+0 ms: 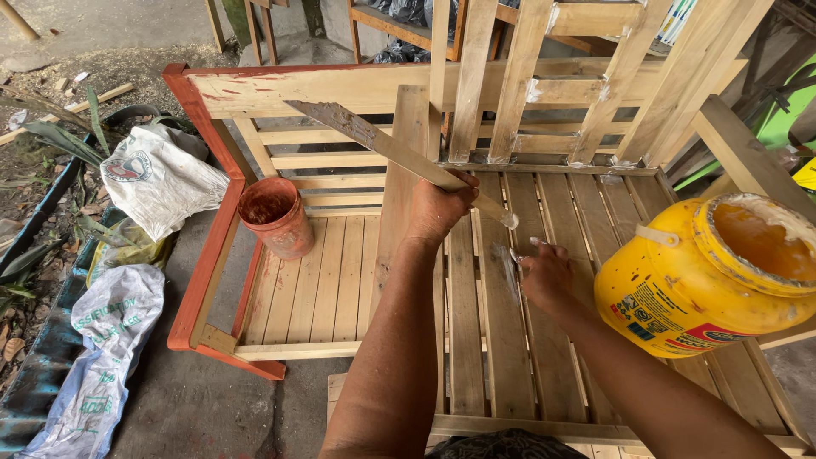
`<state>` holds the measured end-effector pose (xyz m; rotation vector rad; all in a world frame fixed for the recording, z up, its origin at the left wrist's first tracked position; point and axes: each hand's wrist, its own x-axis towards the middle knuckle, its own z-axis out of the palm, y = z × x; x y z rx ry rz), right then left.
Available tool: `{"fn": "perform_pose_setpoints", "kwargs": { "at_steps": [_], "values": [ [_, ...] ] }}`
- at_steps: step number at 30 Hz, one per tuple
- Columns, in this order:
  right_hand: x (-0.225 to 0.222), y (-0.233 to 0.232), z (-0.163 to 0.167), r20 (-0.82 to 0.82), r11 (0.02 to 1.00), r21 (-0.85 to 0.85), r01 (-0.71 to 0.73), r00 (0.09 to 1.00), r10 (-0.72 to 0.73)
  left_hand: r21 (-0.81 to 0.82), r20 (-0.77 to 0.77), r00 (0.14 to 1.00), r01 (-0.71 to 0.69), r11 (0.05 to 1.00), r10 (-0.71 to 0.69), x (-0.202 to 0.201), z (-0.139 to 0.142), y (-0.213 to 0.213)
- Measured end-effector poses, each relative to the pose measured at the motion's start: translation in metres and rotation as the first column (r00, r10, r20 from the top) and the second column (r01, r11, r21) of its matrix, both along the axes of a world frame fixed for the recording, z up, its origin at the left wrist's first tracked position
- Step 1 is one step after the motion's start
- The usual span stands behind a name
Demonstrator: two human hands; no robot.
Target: The person uses a small wooden stick to scoop a white filler from a yellow container and applies it into the joints of a wooden chair frame. The person repeatedly dips the stick and spreads the filler into the gaps between the chair's slats and frame.
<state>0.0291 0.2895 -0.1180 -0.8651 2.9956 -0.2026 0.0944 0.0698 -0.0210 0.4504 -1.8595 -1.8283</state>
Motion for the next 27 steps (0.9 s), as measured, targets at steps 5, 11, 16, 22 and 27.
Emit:
{"fn": "perform_pose_setpoints", "kwargs": {
  "at_steps": [5, 11, 16, 22, 27],
  "values": [
    [0.001, 0.005, -0.003, -0.016, 0.997, -0.077, -0.019, 1.000, 0.018, 0.031, -0.030, 0.999, 0.011, 0.999, -0.010, -0.002, 0.000, 0.001],
    [0.019, 0.015, -0.002, -0.069, 0.993, -0.089, -0.080, 0.995, 0.074, 0.006, -0.012, 1.000, 0.012, 1.000, -0.012, -0.003, -0.002, 0.000],
    [0.028, 0.023, -0.011, -0.048, 0.991, -0.126, -0.045, 0.998, 0.039, 0.020, -0.015, 1.000, 0.014, 1.000, -0.014, -0.003, -0.003, -0.001],
    [0.034, 0.034, -0.021, -0.076, 0.965, -0.255, -0.058, 0.996, 0.040, 0.038, 0.006, 1.000, 0.025, 0.999, -0.025, -0.003, -0.003, -0.001],
    [0.042, 0.039, -0.020, -0.064, 0.969, -0.237, -0.076, 0.996, 0.063, 0.014, 0.044, 0.999, 0.022, 1.000, -0.022, -0.001, 0.002, 0.000]
  ]
}}
